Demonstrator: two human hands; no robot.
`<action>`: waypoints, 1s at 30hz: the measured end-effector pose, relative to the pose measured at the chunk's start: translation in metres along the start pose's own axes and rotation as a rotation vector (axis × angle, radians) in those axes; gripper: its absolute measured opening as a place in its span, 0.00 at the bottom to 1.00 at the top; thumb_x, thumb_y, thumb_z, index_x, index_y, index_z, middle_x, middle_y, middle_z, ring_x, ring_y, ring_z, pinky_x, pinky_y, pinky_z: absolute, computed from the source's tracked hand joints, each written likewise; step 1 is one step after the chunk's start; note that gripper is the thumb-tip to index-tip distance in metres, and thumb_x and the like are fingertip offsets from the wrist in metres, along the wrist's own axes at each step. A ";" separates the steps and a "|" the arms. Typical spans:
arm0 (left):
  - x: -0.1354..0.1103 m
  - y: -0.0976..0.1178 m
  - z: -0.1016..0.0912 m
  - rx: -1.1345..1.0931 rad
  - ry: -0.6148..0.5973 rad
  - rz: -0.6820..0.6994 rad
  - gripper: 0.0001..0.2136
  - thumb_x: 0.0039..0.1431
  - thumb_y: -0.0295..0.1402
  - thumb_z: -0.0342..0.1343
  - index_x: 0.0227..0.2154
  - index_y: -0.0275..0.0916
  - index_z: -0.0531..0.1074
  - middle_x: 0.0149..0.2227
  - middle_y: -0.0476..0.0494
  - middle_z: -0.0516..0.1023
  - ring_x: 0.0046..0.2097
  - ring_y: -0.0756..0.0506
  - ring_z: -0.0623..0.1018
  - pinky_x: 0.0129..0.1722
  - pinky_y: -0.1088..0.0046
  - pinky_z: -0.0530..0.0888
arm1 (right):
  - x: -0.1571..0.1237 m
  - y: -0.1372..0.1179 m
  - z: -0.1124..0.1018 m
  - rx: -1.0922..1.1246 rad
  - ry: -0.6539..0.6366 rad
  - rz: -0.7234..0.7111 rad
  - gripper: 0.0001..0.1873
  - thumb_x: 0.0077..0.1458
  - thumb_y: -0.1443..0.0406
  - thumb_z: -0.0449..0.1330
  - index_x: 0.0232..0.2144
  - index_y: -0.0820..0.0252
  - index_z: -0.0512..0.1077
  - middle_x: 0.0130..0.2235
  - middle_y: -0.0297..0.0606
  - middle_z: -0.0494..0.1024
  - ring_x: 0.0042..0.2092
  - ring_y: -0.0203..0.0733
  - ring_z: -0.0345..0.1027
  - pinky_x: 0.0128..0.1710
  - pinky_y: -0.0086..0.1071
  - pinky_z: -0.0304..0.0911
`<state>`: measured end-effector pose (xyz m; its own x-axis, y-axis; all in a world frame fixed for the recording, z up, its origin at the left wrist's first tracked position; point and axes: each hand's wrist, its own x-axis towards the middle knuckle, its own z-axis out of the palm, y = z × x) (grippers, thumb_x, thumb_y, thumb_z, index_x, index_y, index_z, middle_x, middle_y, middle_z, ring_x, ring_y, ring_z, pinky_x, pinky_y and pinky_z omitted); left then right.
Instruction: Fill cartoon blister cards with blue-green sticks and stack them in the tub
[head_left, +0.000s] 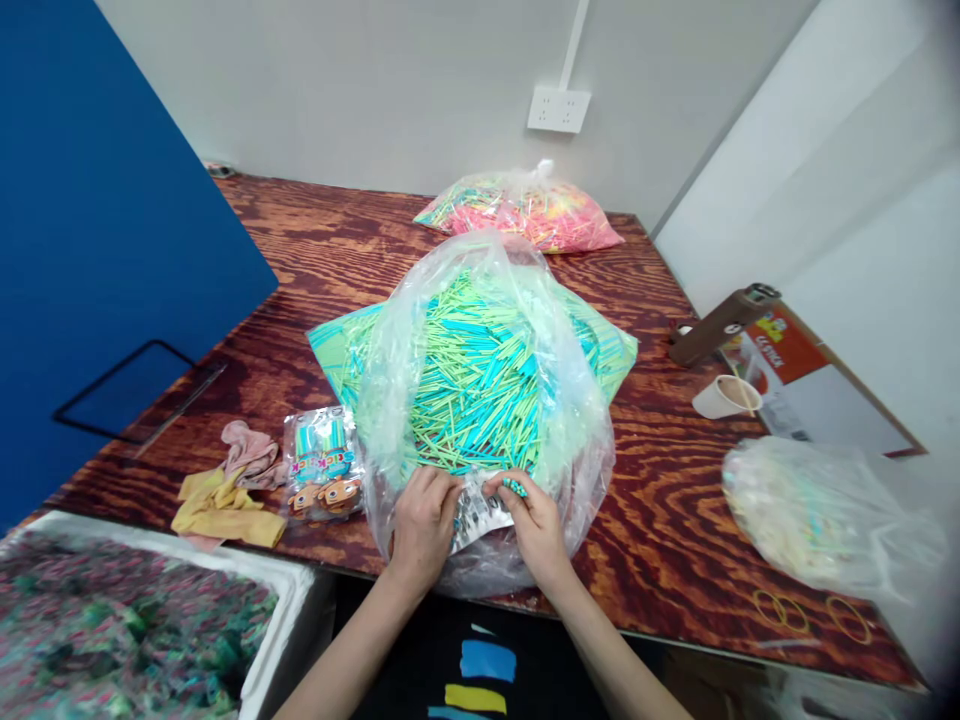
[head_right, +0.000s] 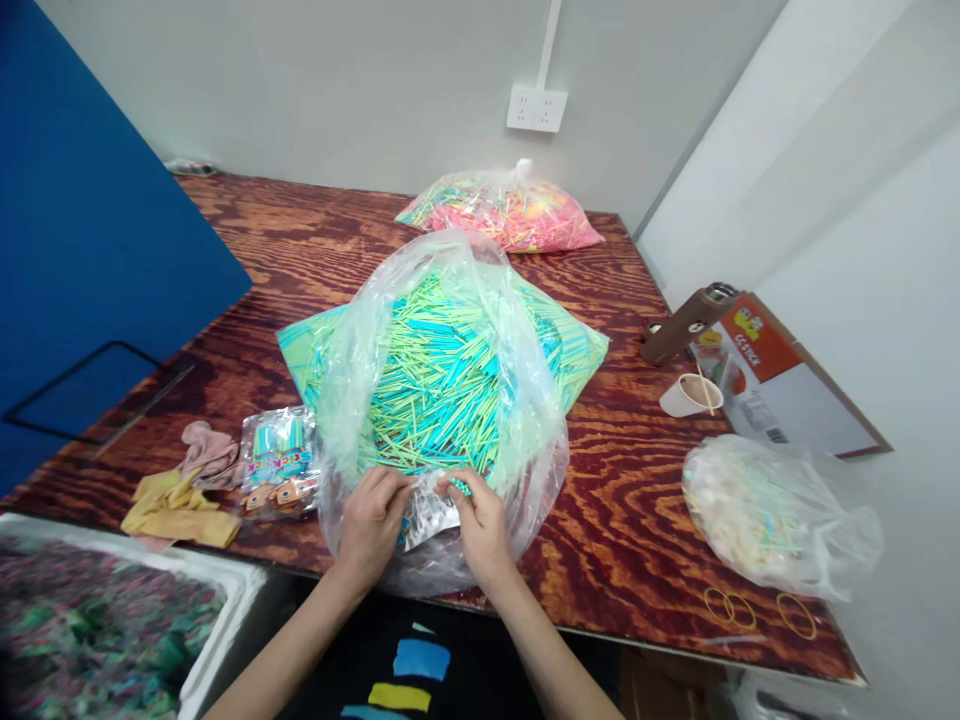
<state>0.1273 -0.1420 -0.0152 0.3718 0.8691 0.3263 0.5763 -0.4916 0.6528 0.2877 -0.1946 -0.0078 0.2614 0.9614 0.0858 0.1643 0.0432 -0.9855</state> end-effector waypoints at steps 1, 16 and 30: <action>0.001 0.000 -0.001 -0.004 -0.007 -0.005 0.10 0.67 0.32 0.47 0.31 0.40 0.72 0.32 0.44 0.73 0.38 0.44 0.72 0.38 0.67 0.69 | 0.000 0.000 0.000 -0.001 0.001 0.007 0.10 0.63 0.61 0.54 0.33 0.55 0.73 0.33 0.36 0.77 0.39 0.44 0.71 0.42 0.35 0.65; 0.006 -0.009 -0.012 -0.109 0.026 -0.106 0.07 0.63 0.32 0.52 0.33 0.40 0.75 0.33 0.45 0.78 0.37 0.45 0.77 0.38 0.69 0.71 | -0.001 0.004 -0.001 0.037 0.015 0.051 0.09 0.62 0.61 0.55 0.33 0.56 0.73 0.34 0.36 0.78 0.39 0.43 0.71 0.42 0.34 0.63; 0.011 0.005 -0.029 -0.369 0.063 -0.260 0.05 0.61 0.33 0.55 0.32 0.39 0.74 0.32 0.48 0.76 0.36 0.47 0.76 0.39 0.73 0.70 | -0.002 0.006 0.000 0.060 0.031 0.061 0.08 0.62 0.62 0.55 0.34 0.57 0.74 0.33 0.35 0.78 0.39 0.42 0.71 0.42 0.32 0.63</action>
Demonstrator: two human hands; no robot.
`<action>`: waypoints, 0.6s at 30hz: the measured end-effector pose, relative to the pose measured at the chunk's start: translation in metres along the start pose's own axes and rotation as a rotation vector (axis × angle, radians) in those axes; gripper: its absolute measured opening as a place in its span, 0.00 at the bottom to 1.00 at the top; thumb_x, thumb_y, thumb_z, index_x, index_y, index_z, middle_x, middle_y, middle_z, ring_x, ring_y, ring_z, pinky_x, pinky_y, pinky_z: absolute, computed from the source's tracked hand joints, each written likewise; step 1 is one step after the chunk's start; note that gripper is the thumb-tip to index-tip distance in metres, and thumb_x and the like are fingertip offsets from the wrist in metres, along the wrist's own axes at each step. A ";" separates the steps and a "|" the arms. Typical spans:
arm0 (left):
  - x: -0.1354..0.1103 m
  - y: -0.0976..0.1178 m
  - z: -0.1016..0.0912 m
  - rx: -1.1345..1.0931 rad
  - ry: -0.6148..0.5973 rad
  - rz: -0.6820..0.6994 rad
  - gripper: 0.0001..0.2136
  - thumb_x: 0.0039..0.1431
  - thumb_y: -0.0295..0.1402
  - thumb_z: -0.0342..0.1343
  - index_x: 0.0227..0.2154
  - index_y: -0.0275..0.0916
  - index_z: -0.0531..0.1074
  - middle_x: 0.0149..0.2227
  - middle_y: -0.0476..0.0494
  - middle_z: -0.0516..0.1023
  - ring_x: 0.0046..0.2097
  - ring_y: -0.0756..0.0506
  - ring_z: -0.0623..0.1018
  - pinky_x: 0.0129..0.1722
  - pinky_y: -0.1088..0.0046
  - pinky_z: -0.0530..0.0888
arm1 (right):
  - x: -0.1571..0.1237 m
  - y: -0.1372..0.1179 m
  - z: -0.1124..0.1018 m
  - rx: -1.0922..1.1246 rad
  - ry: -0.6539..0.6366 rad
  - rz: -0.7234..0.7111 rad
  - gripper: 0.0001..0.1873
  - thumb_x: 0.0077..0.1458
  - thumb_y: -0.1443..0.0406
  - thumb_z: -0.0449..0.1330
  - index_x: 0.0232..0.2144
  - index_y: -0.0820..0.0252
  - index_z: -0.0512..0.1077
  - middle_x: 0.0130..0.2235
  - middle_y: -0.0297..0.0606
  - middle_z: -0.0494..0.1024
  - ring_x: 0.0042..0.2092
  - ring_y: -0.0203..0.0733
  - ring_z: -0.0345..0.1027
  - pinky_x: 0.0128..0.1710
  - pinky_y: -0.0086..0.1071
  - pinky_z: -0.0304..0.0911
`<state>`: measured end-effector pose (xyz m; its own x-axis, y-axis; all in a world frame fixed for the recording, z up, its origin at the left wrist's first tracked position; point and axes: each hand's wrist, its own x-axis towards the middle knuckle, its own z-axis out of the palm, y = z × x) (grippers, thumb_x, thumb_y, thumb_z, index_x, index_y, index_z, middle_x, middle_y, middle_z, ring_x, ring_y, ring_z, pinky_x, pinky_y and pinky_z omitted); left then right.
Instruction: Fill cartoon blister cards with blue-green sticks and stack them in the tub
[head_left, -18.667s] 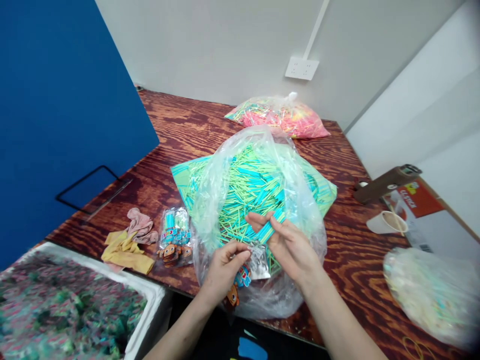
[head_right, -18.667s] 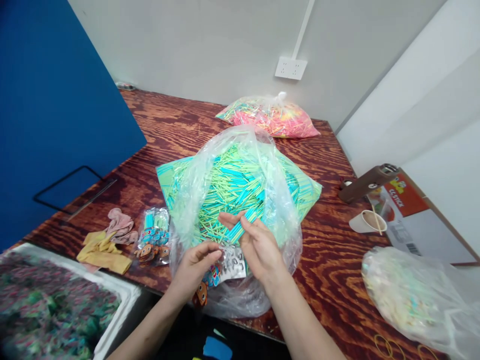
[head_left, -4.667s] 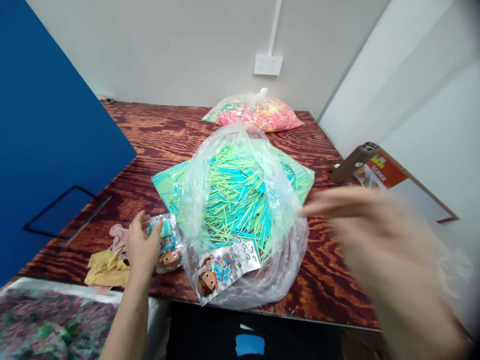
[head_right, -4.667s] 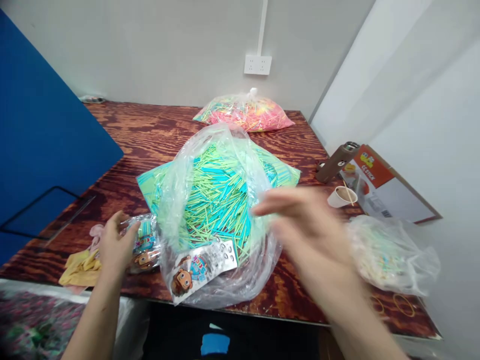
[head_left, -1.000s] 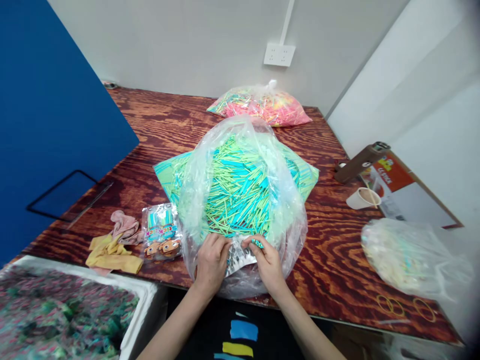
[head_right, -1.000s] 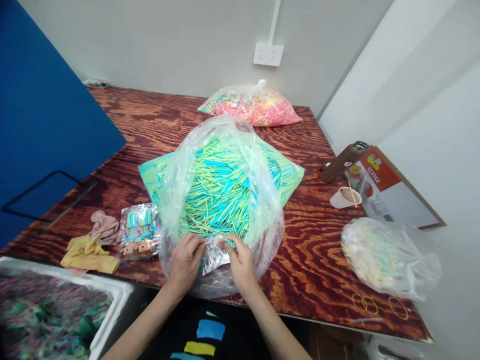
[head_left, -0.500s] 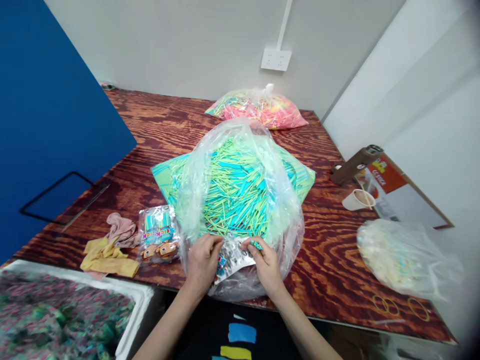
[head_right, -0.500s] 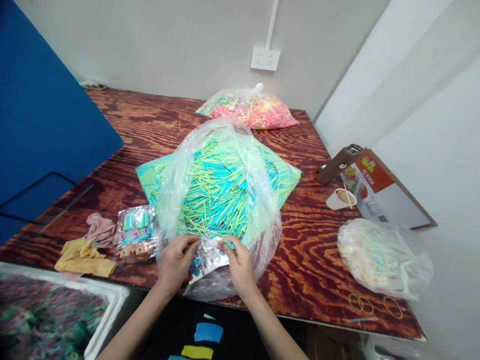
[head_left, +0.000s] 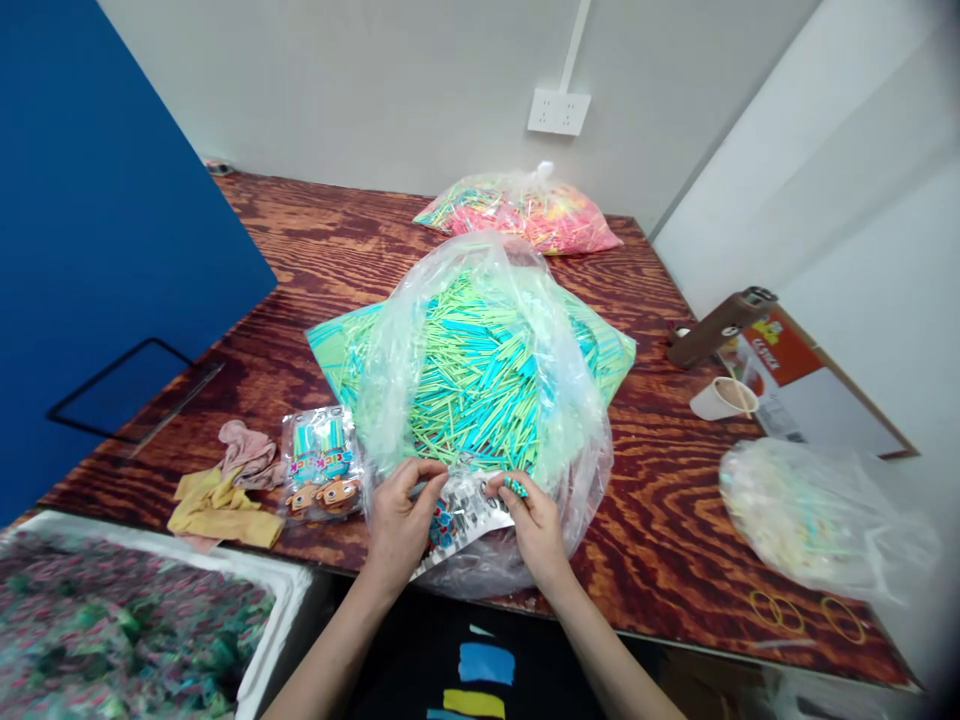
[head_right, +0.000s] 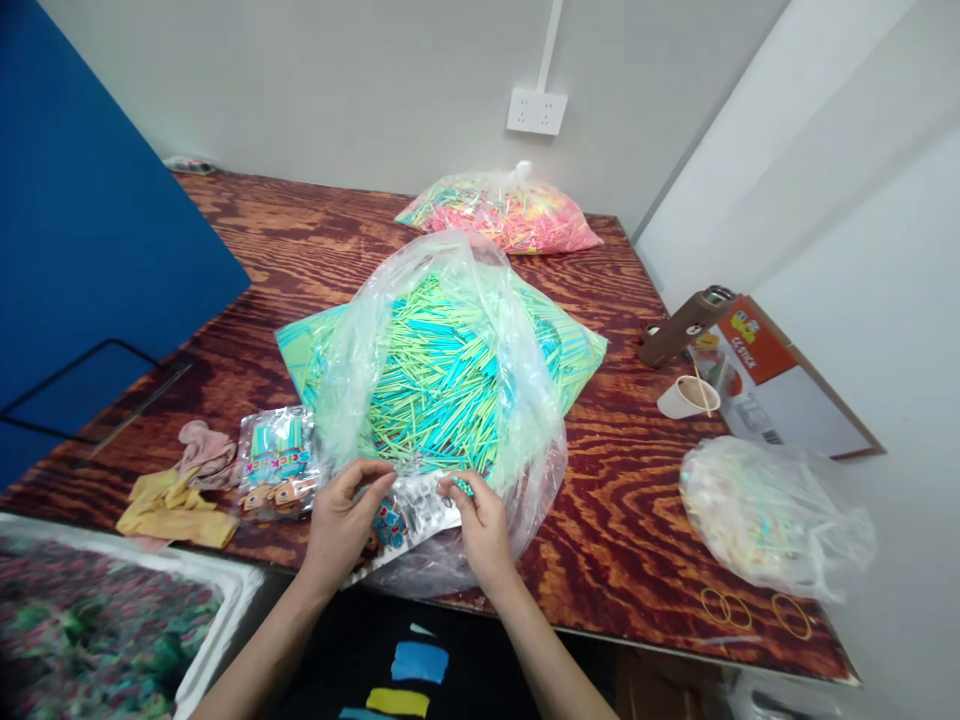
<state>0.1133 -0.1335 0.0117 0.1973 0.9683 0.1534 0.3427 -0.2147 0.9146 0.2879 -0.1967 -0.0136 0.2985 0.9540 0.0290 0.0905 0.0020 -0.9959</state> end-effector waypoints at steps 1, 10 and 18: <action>0.000 0.001 0.000 -0.022 0.007 -0.005 0.05 0.61 0.33 0.55 0.32 0.39 0.74 0.32 0.48 0.75 0.36 0.48 0.75 0.38 0.73 0.70 | 0.000 0.000 0.000 0.000 0.001 0.000 0.08 0.62 0.62 0.55 0.34 0.57 0.74 0.33 0.35 0.78 0.39 0.42 0.71 0.42 0.32 0.63; 0.021 0.008 0.012 -0.219 0.008 -0.060 0.05 0.60 0.33 0.56 0.31 0.39 0.74 0.31 0.50 0.72 0.36 0.49 0.72 0.36 0.75 0.67 | 0.012 -0.001 -0.006 -0.023 0.003 0.010 0.08 0.60 0.61 0.56 0.34 0.57 0.74 0.33 0.35 0.79 0.38 0.42 0.72 0.40 0.31 0.63; 0.022 0.002 0.021 -0.333 -0.047 -0.158 0.07 0.58 0.37 0.58 0.31 0.39 0.76 0.32 0.49 0.72 0.36 0.48 0.72 0.36 0.75 0.67 | 0.027 -0.010 -0.018 -0.079 0.024 -0.024 0.10 0.60 0.60 0.56 0.34 0.57 0.74 0.33 0.36 0.78 0.39 0.43 0.72 0.42 0.33 0.62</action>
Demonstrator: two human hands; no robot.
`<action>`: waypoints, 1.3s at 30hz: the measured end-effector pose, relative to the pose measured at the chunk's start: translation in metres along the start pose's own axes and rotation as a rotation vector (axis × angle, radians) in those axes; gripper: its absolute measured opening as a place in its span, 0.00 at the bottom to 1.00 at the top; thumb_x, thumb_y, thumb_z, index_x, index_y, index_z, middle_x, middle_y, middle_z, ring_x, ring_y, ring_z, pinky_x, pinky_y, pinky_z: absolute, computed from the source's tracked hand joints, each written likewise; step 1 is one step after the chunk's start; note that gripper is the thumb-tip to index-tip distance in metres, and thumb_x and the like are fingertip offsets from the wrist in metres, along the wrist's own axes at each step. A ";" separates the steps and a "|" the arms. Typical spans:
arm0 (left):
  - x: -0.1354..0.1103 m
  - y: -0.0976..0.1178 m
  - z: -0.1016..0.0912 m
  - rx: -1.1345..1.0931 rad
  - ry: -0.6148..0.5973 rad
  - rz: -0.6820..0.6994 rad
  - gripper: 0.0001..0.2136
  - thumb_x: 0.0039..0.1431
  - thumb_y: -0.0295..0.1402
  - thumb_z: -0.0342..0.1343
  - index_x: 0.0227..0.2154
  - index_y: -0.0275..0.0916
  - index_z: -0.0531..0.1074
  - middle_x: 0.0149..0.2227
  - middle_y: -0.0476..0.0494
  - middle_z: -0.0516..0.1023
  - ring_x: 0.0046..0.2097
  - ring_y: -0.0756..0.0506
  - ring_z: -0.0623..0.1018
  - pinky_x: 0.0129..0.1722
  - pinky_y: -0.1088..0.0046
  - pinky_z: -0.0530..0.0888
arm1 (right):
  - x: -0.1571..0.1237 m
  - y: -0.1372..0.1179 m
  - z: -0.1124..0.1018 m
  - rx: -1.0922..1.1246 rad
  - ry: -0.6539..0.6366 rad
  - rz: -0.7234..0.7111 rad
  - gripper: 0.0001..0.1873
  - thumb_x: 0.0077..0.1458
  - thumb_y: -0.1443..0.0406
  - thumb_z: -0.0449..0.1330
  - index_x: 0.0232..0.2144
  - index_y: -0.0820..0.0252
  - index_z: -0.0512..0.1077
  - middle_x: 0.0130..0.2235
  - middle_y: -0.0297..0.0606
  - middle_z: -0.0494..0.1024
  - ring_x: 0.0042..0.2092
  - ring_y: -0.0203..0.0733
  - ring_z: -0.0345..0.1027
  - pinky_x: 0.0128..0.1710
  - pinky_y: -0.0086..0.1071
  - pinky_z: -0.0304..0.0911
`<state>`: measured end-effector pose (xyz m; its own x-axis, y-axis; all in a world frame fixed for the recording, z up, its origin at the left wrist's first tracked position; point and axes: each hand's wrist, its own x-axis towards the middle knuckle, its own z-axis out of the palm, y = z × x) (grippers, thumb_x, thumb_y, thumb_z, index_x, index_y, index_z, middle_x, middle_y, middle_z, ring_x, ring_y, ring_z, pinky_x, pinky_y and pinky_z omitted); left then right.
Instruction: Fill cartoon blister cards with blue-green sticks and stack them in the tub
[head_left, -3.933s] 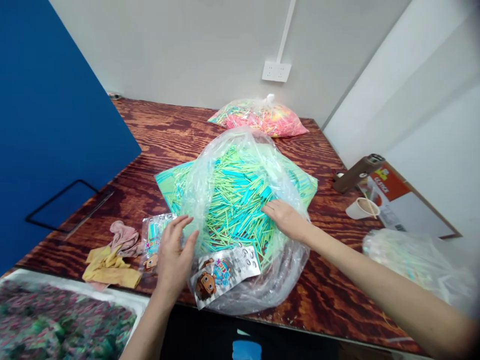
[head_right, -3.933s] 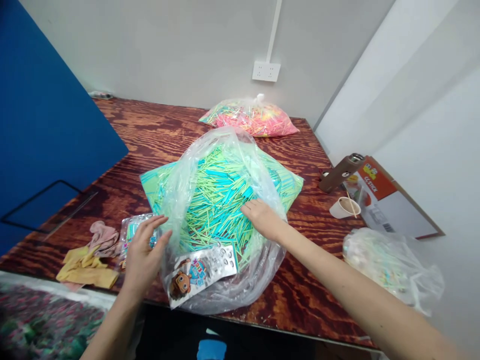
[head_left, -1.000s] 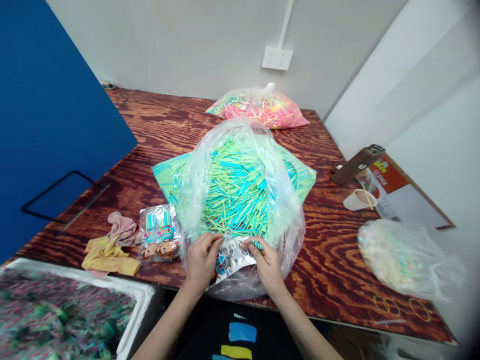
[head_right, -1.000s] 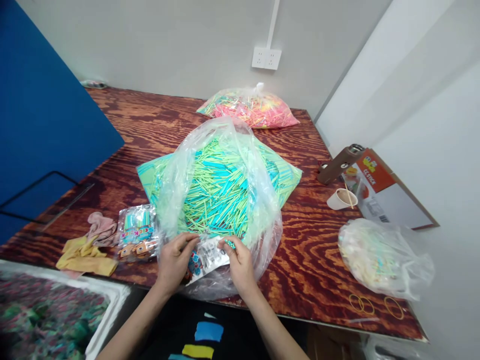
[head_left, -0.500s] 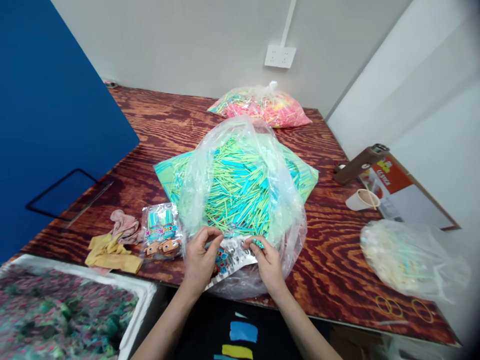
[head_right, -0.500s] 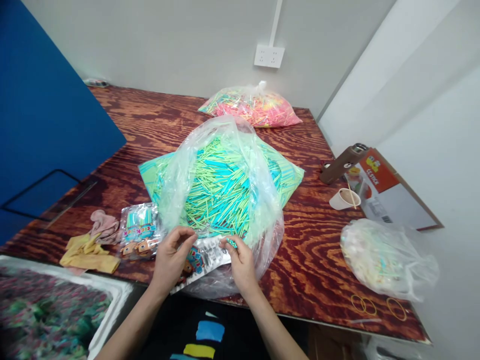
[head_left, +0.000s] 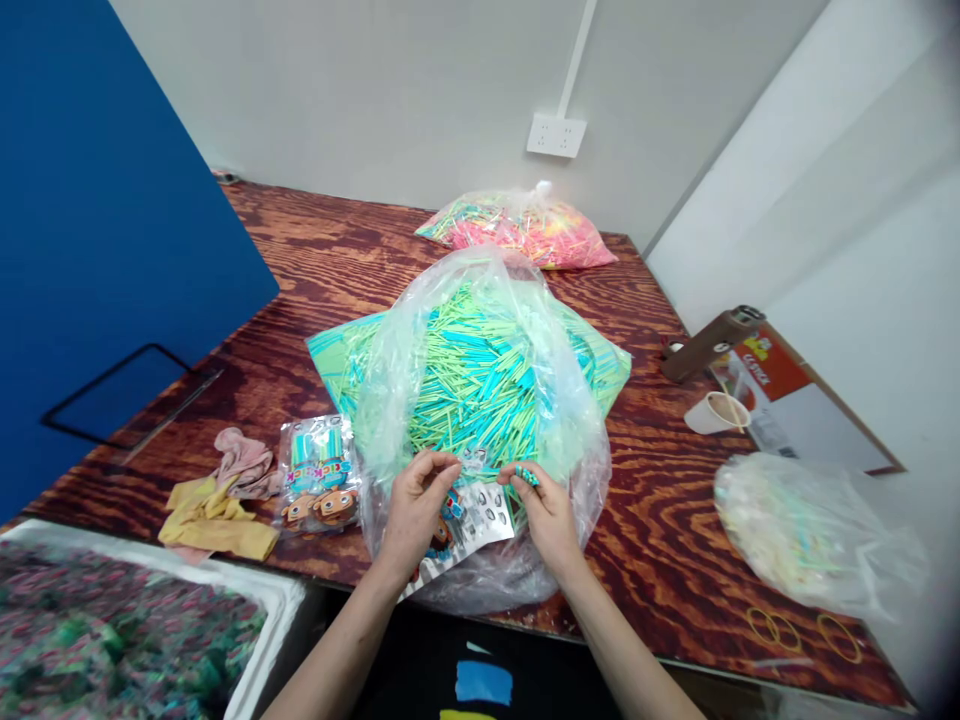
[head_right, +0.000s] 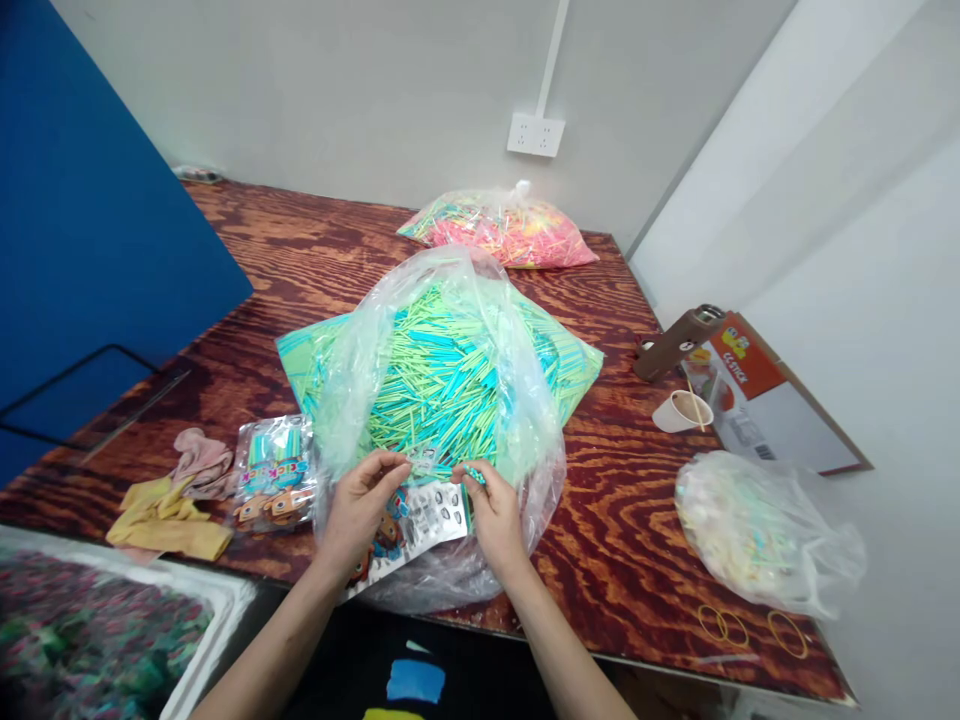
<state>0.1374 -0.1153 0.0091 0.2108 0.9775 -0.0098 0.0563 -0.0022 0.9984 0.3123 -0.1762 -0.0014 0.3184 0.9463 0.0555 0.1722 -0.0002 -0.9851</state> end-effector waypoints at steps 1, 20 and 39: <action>-0.001 -0.001 -0.001 -0.016 0.005 -0.020 0.07 0.57 0.37 0.59 0.31 0.39 0.76 0.31 0.49 0.72 0.36 0.48 0.72 0.36 0.76 0.67 | 0.000 0.000 0.000 -0.004 -0.004 0.001 0.10 0.60 0.59 0.56 0.34 0.57 0.74 0.33 0.36 0.78 0.39 0.43 0.72 0.42 0.33 0.62; -0.003 0.007 0.005 -0.184 -0.005 -0.157 0.10 0.52 0.39 0.62 0.30 0.37 0.75 0.29 0.50 0.74 0.31 0.50 0.71 0.33 0.77 0.68 | 0.019 0.005 -0.012 -0.225 -0.135 0.010 0.13 0.61 0.62 0.51 0.46 0.57 0.70 0.30 0.34 0.76 0.30 0.41 0.70 0.34 0.32 0.62; -0.007 0.008 0.003 -0.195 -0.019 -0.146 0.07 0.53 0.36 0.62 0.29 0.37 0.76 0.27 0.51 0.73 0.30 0.50 0.72 0.31 0.76 0.68 | 0.057 -0.037 -0.024 -0.084 -0.041 -0.024 0.07 0.59 0.58 0.56 0.34 0.55 0.69 0.33 0.37 0.79 0.36 0.47 0.75 0.43 0.41 0.66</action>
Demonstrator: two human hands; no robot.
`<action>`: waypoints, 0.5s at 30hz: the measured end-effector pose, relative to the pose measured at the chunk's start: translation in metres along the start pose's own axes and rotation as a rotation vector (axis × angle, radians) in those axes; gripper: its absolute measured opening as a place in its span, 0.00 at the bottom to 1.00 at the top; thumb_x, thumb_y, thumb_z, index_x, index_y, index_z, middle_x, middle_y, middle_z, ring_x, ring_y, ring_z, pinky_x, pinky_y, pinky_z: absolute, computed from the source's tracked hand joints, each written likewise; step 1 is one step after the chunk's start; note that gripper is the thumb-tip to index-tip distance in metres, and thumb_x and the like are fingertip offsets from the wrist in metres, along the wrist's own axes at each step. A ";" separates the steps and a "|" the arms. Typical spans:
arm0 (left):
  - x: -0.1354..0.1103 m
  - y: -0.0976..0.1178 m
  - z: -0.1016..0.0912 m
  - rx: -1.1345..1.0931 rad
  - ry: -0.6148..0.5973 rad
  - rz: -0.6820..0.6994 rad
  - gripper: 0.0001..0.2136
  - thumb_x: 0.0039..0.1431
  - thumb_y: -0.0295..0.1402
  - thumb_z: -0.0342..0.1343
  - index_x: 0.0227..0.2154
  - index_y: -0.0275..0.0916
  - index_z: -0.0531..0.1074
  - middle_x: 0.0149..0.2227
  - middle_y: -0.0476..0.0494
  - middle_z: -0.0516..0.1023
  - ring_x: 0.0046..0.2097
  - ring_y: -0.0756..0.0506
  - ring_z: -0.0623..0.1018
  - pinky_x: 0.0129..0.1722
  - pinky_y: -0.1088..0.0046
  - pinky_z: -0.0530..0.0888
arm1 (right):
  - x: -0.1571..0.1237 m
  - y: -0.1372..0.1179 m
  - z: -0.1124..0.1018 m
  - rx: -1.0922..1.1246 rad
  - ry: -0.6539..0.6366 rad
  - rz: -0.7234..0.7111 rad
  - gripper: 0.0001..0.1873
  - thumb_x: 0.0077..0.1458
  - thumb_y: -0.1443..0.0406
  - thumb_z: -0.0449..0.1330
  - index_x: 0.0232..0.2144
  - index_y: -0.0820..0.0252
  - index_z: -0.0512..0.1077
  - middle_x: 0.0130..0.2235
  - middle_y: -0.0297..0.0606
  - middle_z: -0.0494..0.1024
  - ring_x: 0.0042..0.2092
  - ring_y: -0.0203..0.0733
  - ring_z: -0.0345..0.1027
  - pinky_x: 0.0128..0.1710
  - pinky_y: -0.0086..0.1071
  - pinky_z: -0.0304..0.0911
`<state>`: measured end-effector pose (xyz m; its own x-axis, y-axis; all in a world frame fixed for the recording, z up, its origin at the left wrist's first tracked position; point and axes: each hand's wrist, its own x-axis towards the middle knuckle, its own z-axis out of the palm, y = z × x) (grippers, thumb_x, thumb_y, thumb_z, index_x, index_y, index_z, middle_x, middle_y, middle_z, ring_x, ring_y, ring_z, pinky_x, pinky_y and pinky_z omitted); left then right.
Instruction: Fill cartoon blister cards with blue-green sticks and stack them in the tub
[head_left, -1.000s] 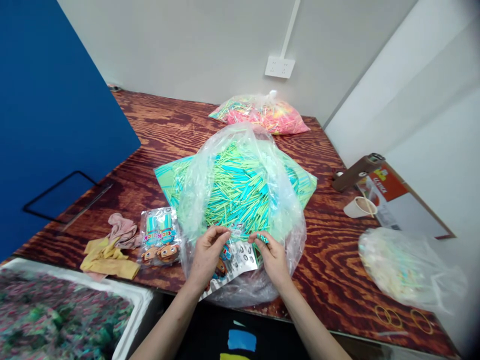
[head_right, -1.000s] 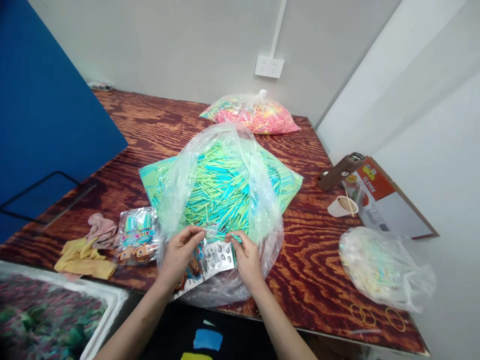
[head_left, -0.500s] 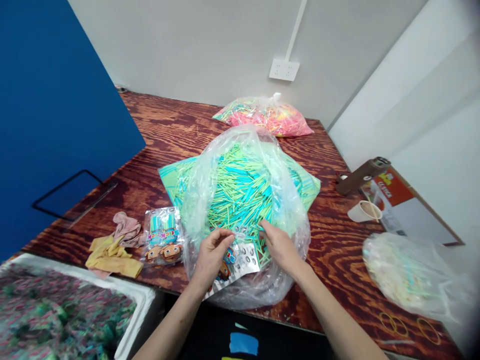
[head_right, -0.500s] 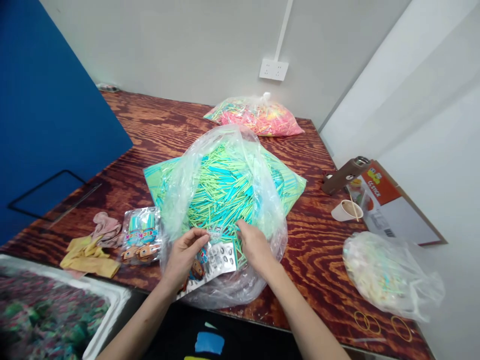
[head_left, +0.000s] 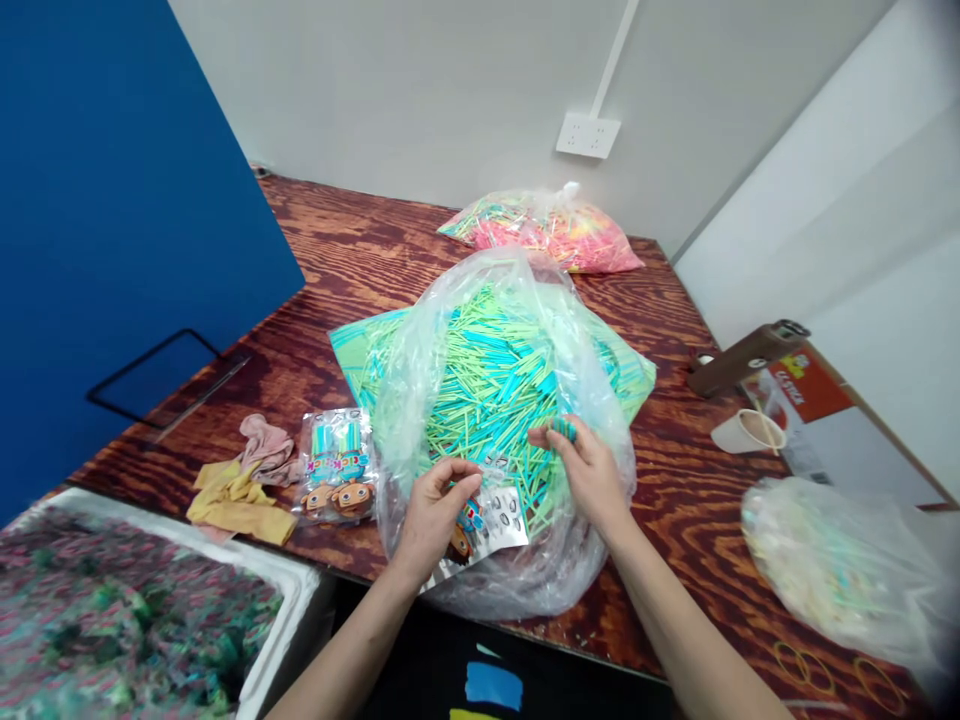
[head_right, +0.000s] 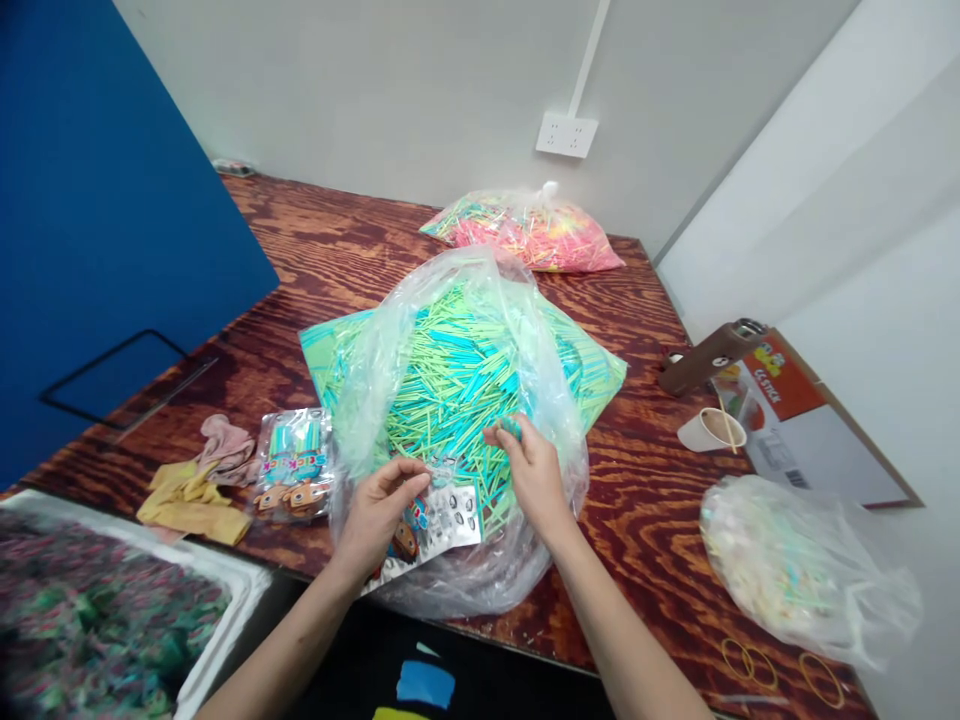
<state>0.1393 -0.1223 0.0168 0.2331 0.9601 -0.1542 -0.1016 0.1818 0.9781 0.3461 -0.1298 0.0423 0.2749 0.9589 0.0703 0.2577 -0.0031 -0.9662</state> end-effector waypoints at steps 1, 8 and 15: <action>0.000 0.000 0.001 -0.009 -0.006 -0.008 0.08 0.53 0.36 0.62 0.30 0.37 0.76 0.27 0.51 0.73 0.30 0.50 0.72 0.32 0.76 0.69 | 0.001 -0.005 0.004 0.188 0.026 0.060 0.09 0.58 0.56 0.58 0.35 0.55 0.69 0.33 0.37 0.80 0.36 0.47 0.76 0.44 0.43 0.67; -0.002 -0.010 0.009 -0.169 -0.063 -0.124 0.10 0.49 0.38 0.65 0.31 0.36 0.76 0.27 0.50 0.75 0.28 0.52 0.72 0.30 0.77 0.69 | 0.010 -0.027 0.032 0.767 -0.088 0.201 0.14 0.52 0.54 0.65 0.33 0.54 0.67 0.42 0.41 0.82 0.46 0.52 0.77 0.55 0.50 0.64; -0.004 -0.009 0.010 -0.282 -0.032 -0.169 0.12 0.47 0.39 0.67 0.31 0.36 0.75 0.29 0.50 0.75 0.28 0.52 0.72 0.30 0.77 0.70 | -0.008 -0.023 0.040 0.718 -0.110 0.280 0.14 0.52 0.53 0.65 0.31 0.55 0.68 0.39 0.42 0.83 0.48 0.53 0.76 0.54 0.51 0.65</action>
<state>0.1493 -0.1301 0.0097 0.2992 0.9049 -0.3026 -0.3220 0.3943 0.8607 0.3011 -0.1263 0.0545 0.1377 0.9723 -0.1889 -0.4812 -0.1010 -0.8708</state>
